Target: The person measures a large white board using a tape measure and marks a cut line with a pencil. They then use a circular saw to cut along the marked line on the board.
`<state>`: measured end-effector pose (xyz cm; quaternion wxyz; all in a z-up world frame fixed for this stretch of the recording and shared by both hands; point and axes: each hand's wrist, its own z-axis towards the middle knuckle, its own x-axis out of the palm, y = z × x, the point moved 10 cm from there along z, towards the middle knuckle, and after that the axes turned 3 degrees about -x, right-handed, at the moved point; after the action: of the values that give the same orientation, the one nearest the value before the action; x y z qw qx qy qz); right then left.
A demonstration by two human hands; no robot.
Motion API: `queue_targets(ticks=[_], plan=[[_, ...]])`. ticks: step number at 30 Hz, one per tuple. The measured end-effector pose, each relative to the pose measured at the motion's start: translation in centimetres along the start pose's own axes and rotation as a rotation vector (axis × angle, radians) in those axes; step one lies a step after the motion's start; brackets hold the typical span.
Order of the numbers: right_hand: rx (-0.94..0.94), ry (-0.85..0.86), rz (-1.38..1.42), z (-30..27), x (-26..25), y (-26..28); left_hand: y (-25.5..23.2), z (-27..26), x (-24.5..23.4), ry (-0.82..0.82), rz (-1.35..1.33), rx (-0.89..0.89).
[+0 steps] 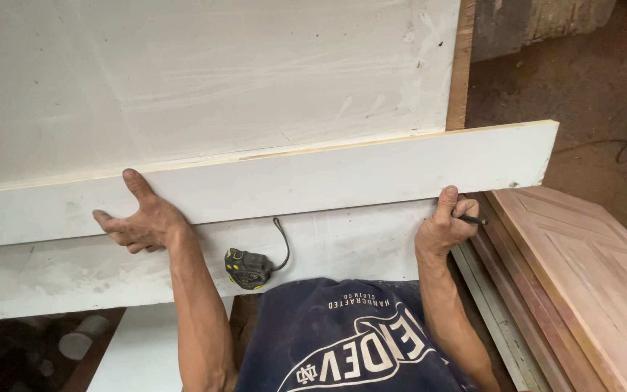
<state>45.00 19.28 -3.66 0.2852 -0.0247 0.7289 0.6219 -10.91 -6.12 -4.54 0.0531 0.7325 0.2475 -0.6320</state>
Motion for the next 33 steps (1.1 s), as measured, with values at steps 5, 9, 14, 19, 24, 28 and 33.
queue_targets(ticks=[5, 9, 14, 19, 24, 28, 33], plan=[[-0.081, 0.009, -0.044, 0.1, 0.1, 0.2, -0.4, -0.3, 0.1, 0.021, -0.008, 0.021], [-0.098, 0.012, -0.105, 0.0, -0.3, 0.2, -0.3, -0.4, -0.2, 0.017, 0.012, 0.035], [-0.081, 0.025, -0.119, 0.2, 0.1, 0.7, -0.5, -0.3, 0.2, 0.02, 0.016, 0.048], [-0.1, 0.023, -0.143, 0.0, -0.1, 1.0, -0.2, -0.2, 0.2, 0.008, 0.022, 0.037], [-0.115, 0.041, -0.094, 0.3, -0.2, 0.0, -0.2, -0.1, 0.0, -0.045, 0.052, 0.067], [-0.133, 0.091, -0.175, 0.9, -1.0, -1.7, 0.7, 0.4, 0.2, -0.089, -0.007, 0.051], [-0.218, 0.267, -0.568, 0.2, -2.7, -2.1, 0.9, 0.2, -0.2, -0.204, 0.041, 0.092]])
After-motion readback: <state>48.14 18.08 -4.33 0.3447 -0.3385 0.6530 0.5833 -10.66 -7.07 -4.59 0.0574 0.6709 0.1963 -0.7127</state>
